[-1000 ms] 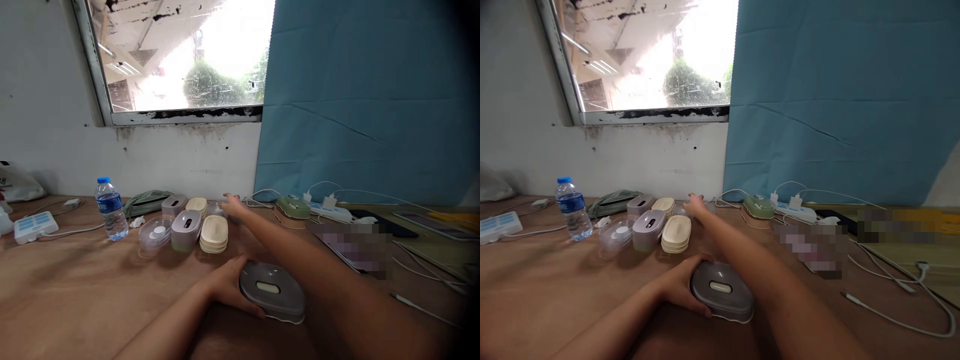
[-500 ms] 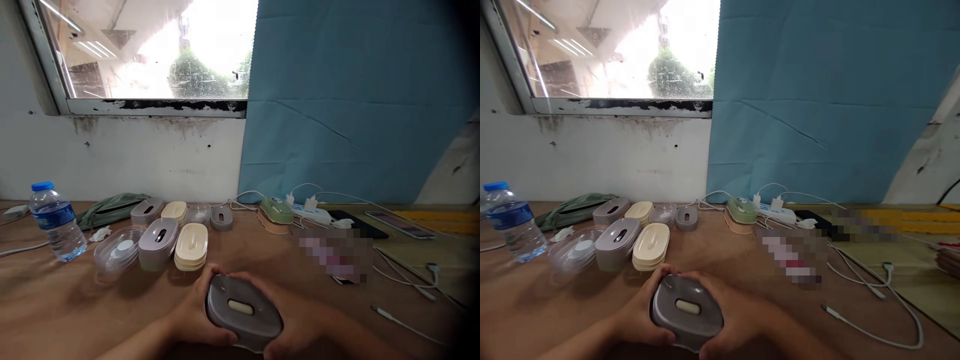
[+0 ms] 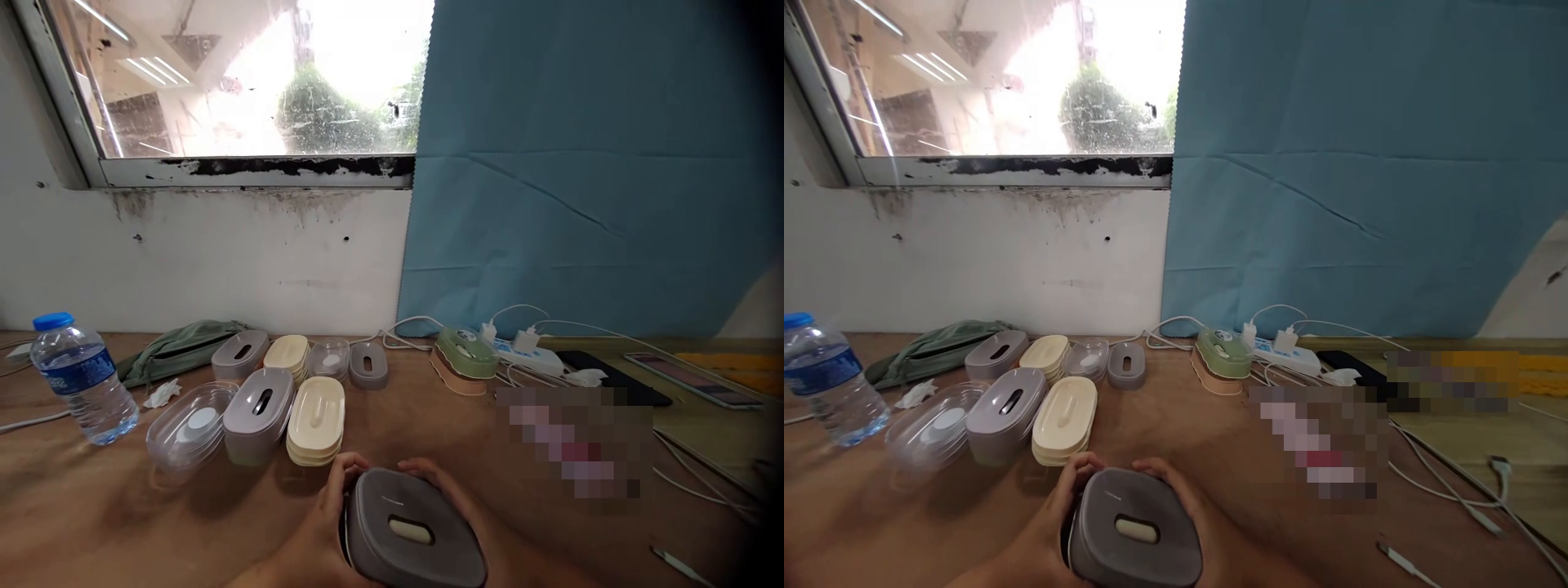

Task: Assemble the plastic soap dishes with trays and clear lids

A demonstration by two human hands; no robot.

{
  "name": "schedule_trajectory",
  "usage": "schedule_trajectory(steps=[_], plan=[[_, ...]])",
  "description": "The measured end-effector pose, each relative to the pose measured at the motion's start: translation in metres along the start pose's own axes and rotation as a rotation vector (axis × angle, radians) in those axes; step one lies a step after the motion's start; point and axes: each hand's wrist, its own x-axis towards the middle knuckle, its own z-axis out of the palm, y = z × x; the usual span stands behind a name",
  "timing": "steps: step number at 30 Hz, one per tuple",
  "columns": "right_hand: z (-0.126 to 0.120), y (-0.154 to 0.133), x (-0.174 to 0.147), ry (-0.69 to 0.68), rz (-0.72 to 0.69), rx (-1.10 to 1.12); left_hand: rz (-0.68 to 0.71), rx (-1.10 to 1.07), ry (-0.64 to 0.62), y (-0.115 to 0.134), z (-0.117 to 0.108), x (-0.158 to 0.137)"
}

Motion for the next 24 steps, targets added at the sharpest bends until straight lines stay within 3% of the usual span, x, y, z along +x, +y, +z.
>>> schedule_trajectory(steps=[2, 8, 10, 12, 18, 24], plan=[[-0.001, 0.006, -0.002, 0.068, -0.033, 0.054, -0.003, -0.025, 0.013, -0.003, 0.000, -0.001], [-0.023, 0.034, 0.009, 0.490, 0.005, 0.237, 0.005, -0.035, -0.012, -0.008, 0.000, 0.000], [-0.034, 0.040, 0.028, 0.594, 0.032, 0.071, 0.002, -0.036, -0.036, -0.005, 0.000, 0.001], [-0.045, 0.044, 0.055, 0.780, 0.083, -0.221, -0.010, -0.056, -0.047, -0.002, 0.000, 0.002], [-0.065, 0.062, 0.139, 1.050, 0.151, -0.464, -0.020, -0.116, -0.077, 0.001, -0.001, 0.001], [-0.072, 0.065, 0.171, 1.072, 0.228, -0.691, -0.030, -0.136, -0.106, 0.000, -0.001, 0.001]])
